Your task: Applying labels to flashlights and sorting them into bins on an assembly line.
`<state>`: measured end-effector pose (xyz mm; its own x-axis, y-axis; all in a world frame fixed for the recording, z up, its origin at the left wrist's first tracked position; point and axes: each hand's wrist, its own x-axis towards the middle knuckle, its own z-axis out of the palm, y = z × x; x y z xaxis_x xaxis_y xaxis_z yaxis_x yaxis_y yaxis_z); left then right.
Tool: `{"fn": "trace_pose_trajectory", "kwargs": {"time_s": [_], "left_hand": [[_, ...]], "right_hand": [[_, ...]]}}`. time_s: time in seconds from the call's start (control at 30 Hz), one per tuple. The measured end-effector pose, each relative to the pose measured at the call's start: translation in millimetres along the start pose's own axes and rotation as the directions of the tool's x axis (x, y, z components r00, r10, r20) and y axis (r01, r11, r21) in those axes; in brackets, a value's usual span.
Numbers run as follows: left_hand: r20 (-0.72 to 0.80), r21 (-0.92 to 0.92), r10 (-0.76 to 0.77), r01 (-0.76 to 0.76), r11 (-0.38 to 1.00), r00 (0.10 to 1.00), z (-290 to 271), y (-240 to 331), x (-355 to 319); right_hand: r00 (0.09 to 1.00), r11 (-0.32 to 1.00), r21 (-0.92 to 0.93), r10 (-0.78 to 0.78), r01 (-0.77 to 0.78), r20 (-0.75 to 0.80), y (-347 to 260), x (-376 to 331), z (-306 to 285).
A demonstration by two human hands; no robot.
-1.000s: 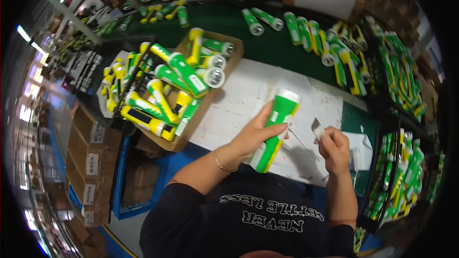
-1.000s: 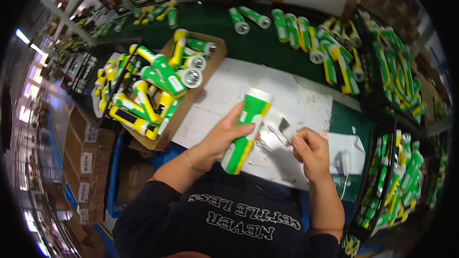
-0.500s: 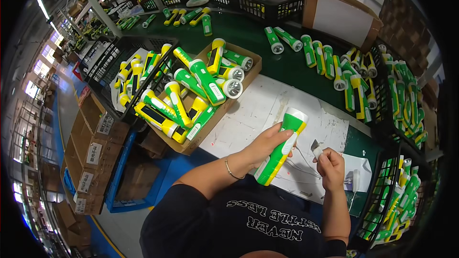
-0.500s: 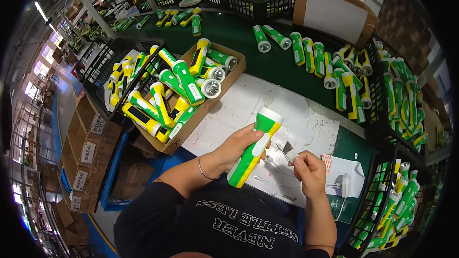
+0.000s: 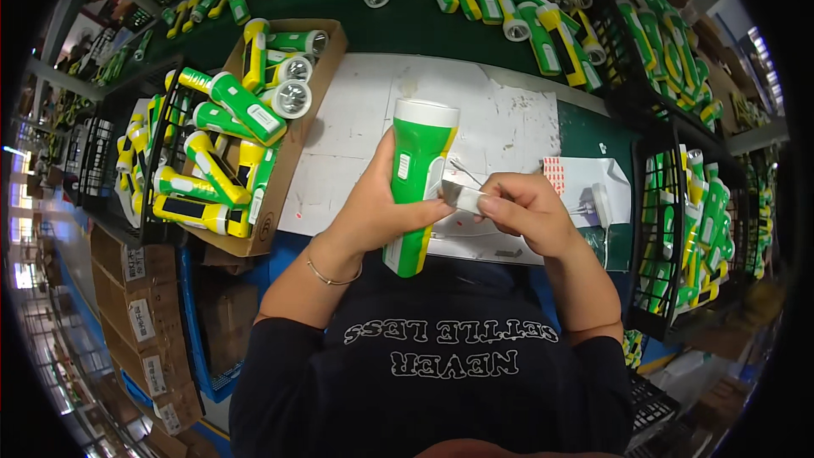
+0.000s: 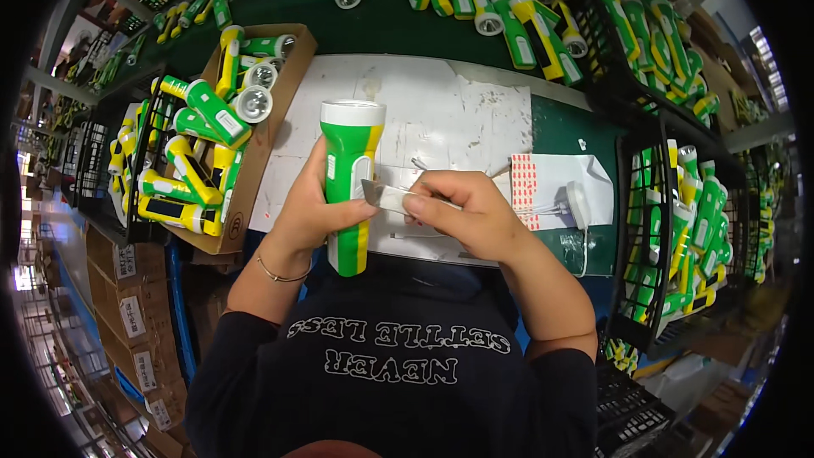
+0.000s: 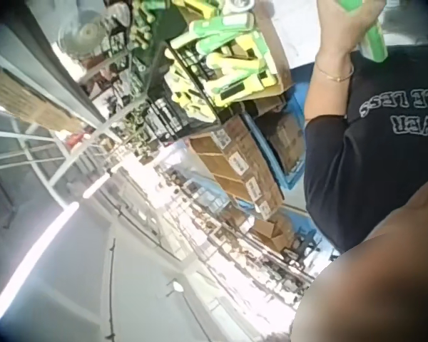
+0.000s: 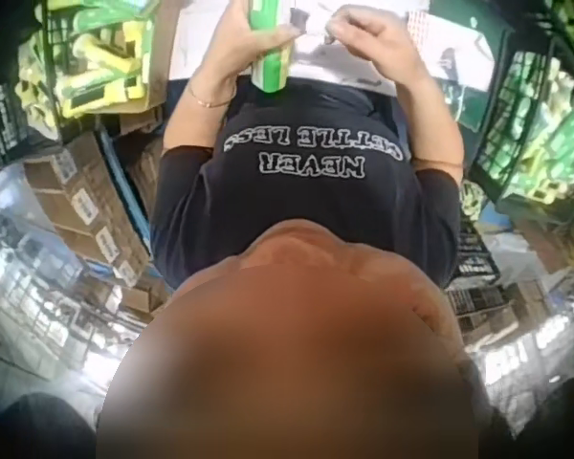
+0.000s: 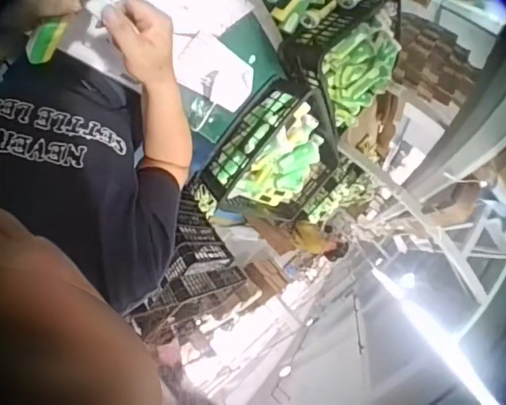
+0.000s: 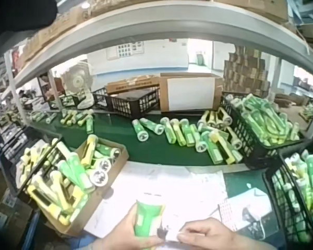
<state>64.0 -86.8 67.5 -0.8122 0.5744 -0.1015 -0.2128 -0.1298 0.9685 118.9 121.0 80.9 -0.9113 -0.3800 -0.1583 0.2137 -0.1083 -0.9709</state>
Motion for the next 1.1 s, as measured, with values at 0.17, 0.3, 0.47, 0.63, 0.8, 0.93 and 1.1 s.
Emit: {"fn": "trace_pose_trajectory", "kwargs": {"time_s": [0.17, 0.3, 0.47, 0.63, 0.8, 0.93, 1.1], "left_hand": [[0.071, 0.153, 0.141, -0.151, 0.977, 0.987, 6.0, 0.4, -5.8], [0.128, 0.255, 0.23, -0.256, 0.932, 0.965, 8.9, 4.9, -7.6], [0.109, 0.254, 0.284, -0.302, 0.919, 0.953, 9.3, 0.1, -6.0], [0.117, 0.253, 0.305, -0.325, 0.911, 0.945, 10.0, -0.5, -5.7], [0.115, 0.301, 0.336, -0.356, 0.885, 0.935, 12.2, -0.4, -8.0], [0.115, 0.351, 0.362, -0.379, 0.856, 0.925, 13.2, -0.6, -8.5], [0.117, 0.373, 0.362, -0.379, 0.847, 0.925, 14.3, 1.5, -10.1]], "right_hand": [[0.998, 0.996, 0.06, 0.065, -0.065, 0.005, 6.5, -2.4, 1.9], [0.995, 0.993, 0.079, 0.088, -0.091, 0.037, 5.6, -4.5, 1.6], [0.994, 0.993, 0.067, 0.091, -0.095, 0.064, 4.2, -1.7, -1.5], [0.985, 0.981, 0.122, 0.142, -0.153, 0.093, 6.9, -1.6, -5.2], [0.991, 0.988, 0.101, 0.114, -0.121, 0.068, 5.4, -3.2, -2.3], [0.995, 0.993, 0.082, 0.083, -0.087, 0.049, 3.9, -3.2, -1.2], [0.999, 0.998, 0.044, 0.042, -0.042, 0.014, 8.2, -2.7, 0.2]]}}
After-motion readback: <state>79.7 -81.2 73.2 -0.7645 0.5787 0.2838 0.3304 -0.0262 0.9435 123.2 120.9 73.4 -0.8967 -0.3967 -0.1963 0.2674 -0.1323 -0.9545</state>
